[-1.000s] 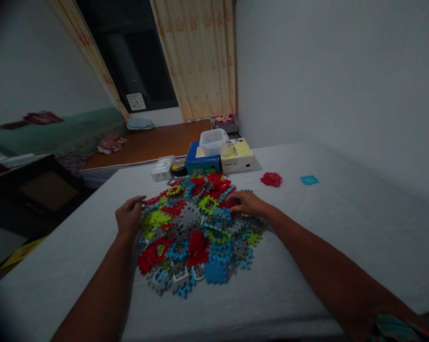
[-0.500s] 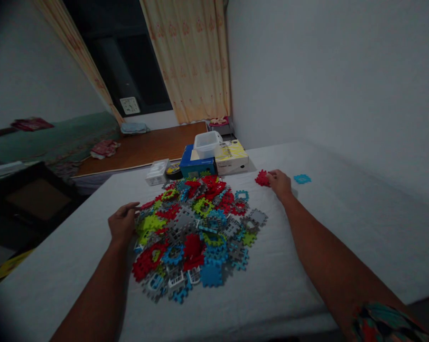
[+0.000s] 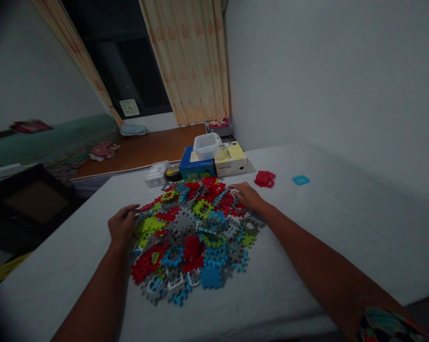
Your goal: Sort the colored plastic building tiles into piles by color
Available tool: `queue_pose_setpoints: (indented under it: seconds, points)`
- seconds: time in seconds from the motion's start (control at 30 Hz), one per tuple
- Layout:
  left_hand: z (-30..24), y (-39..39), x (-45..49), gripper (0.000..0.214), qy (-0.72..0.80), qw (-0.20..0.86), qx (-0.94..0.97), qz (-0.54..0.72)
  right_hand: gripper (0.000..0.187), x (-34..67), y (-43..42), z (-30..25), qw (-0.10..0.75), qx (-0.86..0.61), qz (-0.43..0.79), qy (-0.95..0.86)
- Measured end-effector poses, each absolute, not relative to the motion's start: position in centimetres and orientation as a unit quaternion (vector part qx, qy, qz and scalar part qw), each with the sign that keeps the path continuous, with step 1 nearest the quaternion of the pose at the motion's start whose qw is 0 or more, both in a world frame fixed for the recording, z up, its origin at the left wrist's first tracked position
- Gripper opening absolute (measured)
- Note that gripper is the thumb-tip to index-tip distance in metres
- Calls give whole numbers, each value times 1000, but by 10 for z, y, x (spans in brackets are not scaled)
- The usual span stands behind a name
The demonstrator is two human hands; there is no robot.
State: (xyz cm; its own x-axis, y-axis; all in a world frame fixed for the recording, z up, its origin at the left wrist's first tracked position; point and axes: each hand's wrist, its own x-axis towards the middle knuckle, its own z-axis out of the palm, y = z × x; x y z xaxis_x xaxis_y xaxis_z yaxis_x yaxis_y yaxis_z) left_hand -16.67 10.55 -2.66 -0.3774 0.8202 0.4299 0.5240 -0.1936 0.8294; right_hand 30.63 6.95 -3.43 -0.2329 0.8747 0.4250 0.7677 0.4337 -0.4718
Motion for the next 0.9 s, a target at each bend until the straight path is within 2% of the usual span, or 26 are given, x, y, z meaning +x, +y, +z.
queue_pose_setpoints:
  seconds: [0.2, 0.27, 0.6, 0.77, 0.9]
  points:
    - [-32, 111, -170, 35, 631, 100, 568, 519, 58, 279, 61, -35, 245, -581, 76, -773]
    - [-33, 111, -170, 35, 627, 99, 573, 518, 57, 279, 60, -32, 239, -595, 86, -763]
    - [-31, 109, -167, 33, 623, 109, 563, 532, 48, 289, 63, -24, 343, -497, 93, -791]
    - [-31, 107, -167, 34, 627, 126, 550, 538, 44, 337, 74, -27, 380, -638, 20, -669]
    - [-30, 106, -166, 34, 625, 120, 557, 534, 47, 386, 78, -39, 363, -738, -49, -566]
